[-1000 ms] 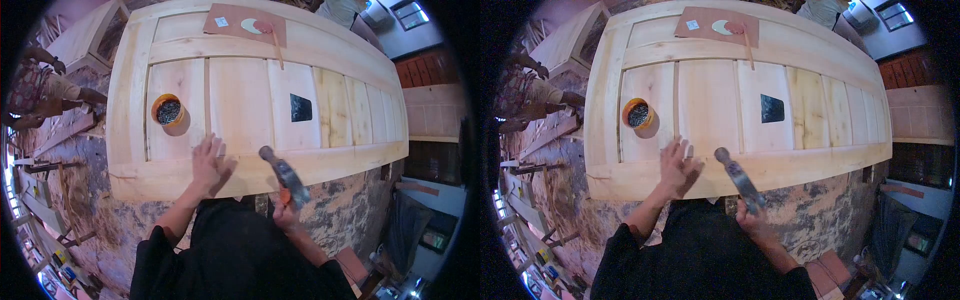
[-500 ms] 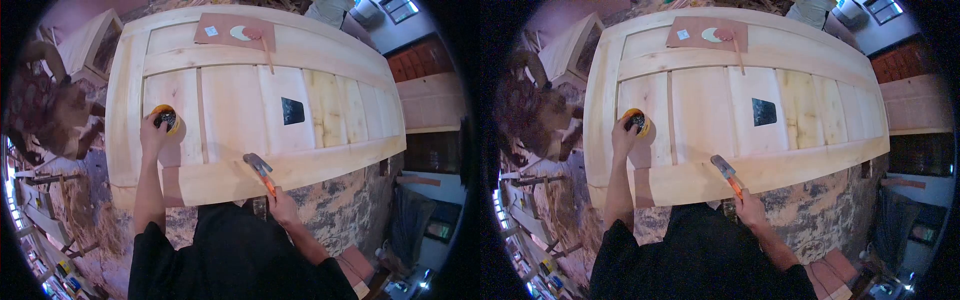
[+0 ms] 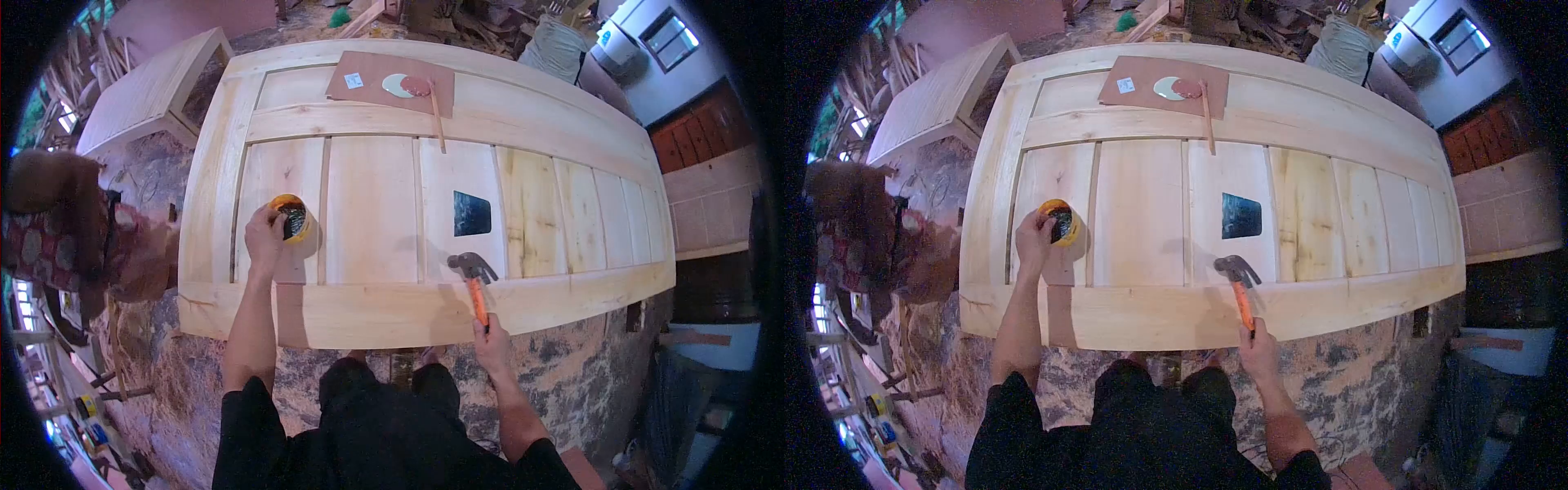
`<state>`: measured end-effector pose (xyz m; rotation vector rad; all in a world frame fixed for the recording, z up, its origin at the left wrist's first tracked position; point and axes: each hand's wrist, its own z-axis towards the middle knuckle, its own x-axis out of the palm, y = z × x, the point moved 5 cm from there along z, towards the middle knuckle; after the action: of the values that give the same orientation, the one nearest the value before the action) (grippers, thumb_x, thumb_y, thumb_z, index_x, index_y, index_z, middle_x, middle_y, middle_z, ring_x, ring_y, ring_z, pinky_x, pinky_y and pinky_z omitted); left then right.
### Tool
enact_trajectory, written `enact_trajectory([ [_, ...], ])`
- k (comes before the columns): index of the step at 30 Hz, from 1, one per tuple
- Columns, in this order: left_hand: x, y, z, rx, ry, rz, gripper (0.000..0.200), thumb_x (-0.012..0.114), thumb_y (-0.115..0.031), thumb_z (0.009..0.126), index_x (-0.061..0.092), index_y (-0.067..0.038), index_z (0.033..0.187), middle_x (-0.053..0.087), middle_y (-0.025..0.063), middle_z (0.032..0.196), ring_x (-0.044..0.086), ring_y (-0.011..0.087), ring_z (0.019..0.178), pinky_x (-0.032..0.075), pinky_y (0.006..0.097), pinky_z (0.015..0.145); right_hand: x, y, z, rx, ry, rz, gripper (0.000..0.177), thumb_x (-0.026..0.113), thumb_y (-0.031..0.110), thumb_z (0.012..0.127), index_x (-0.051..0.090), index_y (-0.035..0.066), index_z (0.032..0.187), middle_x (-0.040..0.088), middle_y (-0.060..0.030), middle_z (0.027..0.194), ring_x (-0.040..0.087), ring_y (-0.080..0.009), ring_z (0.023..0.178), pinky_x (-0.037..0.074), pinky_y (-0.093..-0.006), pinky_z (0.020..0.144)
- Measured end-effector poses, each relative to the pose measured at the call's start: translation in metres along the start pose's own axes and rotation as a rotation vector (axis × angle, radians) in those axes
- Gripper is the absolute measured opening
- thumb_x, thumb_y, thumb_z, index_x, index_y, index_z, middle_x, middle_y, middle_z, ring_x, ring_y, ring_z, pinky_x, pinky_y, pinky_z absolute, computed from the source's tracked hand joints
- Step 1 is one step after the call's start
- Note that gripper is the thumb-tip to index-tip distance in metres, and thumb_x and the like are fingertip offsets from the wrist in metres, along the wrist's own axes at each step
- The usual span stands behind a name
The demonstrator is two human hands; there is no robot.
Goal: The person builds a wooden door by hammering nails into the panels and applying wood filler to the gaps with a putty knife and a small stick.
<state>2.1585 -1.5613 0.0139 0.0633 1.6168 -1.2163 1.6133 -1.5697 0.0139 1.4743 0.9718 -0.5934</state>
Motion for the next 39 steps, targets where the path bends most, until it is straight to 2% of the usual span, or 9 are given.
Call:
enact_trajectory([
  [8, -0.019, -0.027, -0.029, 0.085, -0.505, -0.027, 0.023, 0.067, -0.02, 0.096, 0.069, 0.003, 0.098, 0.072, 0.0199, 0.11, 0.071, 0.0301, 0.104, 0.054, 0.0369, 0.089, -0.031, -0.057, 0.035, -0.06, 0.189, 0.247, 0.027, 0.06, 0.028, 0.1, 0.055, 0.003, 0.108, 0.062, -0.0225, 0.071, 0.066, -0.0418, 0.068, 0.048, -0.0475, 0.059],
  [12, 0.003, -0.106, -0.062, 0.012, -0.474, -0.504, 0.017, 0.062, -0.015, 0.099, 0.064, 0.0, 0.105, 0.07, 0.0116, 0.096, 0.069, 0.0178, 0.089, 0.054, 0.0309, 0.079, -0.034, -0.06, 0.036, 0.004, 0.311, 0.237, 0.029, 0.06, 0.03, 0.1, 0.053, 0.004, 0.109, 0.064, -0.0242, 0.076, 0.067, -0.0444, 0.073, 0.05, -0.0483, 0.062],
  [15, 0.036, -0.143, -0.076, 0.024, -0.365, -0.591, 0.015, 0.059, -0.009, 0.1, 0.065, 0.002, 0.108, 0.072, 0.0093, 0.093, 0.069, 0.0152, 0.09, 0.054, 0.0289, 0.08, -0.029, -0.067, 0.04, -0.147, 0.225, 0.257, 0.024, 0.062, 0.024, 0.099, 0.054, 0.003, 0.105, 0.061, -0.0146, 0.065, 0.063, -0.0297, 0.054, 0.047, -0.0405, 0.052],
  [21, 0.116, -0.135, -0.049, 0.01, -0.255, -0.771, 0.021, 0.064, -0.009, 0.097, 0.071, 0.0, 0.115, 0.074, 0.0105, 0.1, 0.068, 0.0147, 0.09, 0.054, 0.026, 0.082, -0.035, -0.078, 0.067, -0.054, 0.304, 0.484, 0.019, 0.062, 0.021, 0.101, 0.056, 0.004, 0.105, 0.055, 0.0013, 0.065, 0.054, -0.0069, 0.051, 0.042, -0.026, 0.044],
  [24, 0.143, -0.136, -0.005, -0.045, -0.248, -0.646, 0.018, 0.067, -0.01, 0.096, 0.074, -0.002, 0.111, 0.073, 0.0084, 0.103, 0.066, 0.0138, 0.085, 0.054, 0.0246, 0.078, -0.079, -0.036, 0.105, -0.026, 0.332, 0.326, 0.024, 0.062, 0.022, 0.1, 0.06, 0.001, 0.111, 0.062, -0.0074, 0.077, 0.061, -0.0145, 0.062, 0.049, -0.0311, 0.057],
  [26, 0.151, -0.151, 0.023, -0.002, -0.328, -0.538, 0.016, 0.068, -0.01, 0.095, 0.075, -0.002, 0.107, 0.069, 0.0064, 0.101, 0.062, 0.0137, 0.076, 0.051, 0.0243, 0.064, -0.106, 0.017, 0.133, -0.047, 0.361, 0.573, 0.022, 0.06, 0.022, 0.102, 0.059, 0.003, 0.113, 0.06, -0.0042, 0.075, 0.058, -0.0126, 0.059, 0.048, -0.0293, 0.055],
  [29, 0.145, -0.199, 0.045, -0.513, -0.208, -0.829, 0.02, 0.066, -0.009, 0.094, 0.074, -0.002, 0.112, 0.069, 0.0073, 0.101, 0.06, 0.0184, 0.083, 0.052, 0.0321, 0.073, -0.11, 0.066, 0.174, -0.012, 0.365, 0.722, 0.017, 0.056, 0.019, 0.103, 0.055, 0.004, 0.11, 0.054, 0.0, 0.068, 0.053, -0.0085, 0.056, 0.045, -0.026, 0.05],
  [33, 0.184, -0.172, 0.107, -0.033, -0.254, -0.282, 0.016, 0.066, -0.013, 0.093, 0.074, -0.003, 0.104, 0.068, 0.012, 0.105, 0.062, 0.0272, 0.093, 0.052, 0.0414, 0.08, -0.07, 0.065, 0.211, 0.026, 0.33, 0.576, 0.015, 0.057, 0.019, 0.103, 0.053, 0.005, 0.104, 0.052, 0.0012, 0.067, 0.05, -0.0072, 0.054, 0.044, -0.0252, 0.049],
  [39, 0.193, -0.17, 0.121, 0.074, -0.243, -0.186, 0.015, 0.067, -0.016, 0.091, 0.074, -0.006, 0.1, 0.068, 0.0082, 0.11, 0.054, 0.031, 0.115, 0.044, 0.0423, 0.099, -0.042, 0.114, 0.256, -0.061, 0.387, 0.406, 0.02, 0.058, 0.021, 0.102, 0.052, 0.003, 0.109, 0.062, -0.0076, 0.07, 0.063, -0.0176, 0.057, 0.05, -0.0335, 0.053],
])
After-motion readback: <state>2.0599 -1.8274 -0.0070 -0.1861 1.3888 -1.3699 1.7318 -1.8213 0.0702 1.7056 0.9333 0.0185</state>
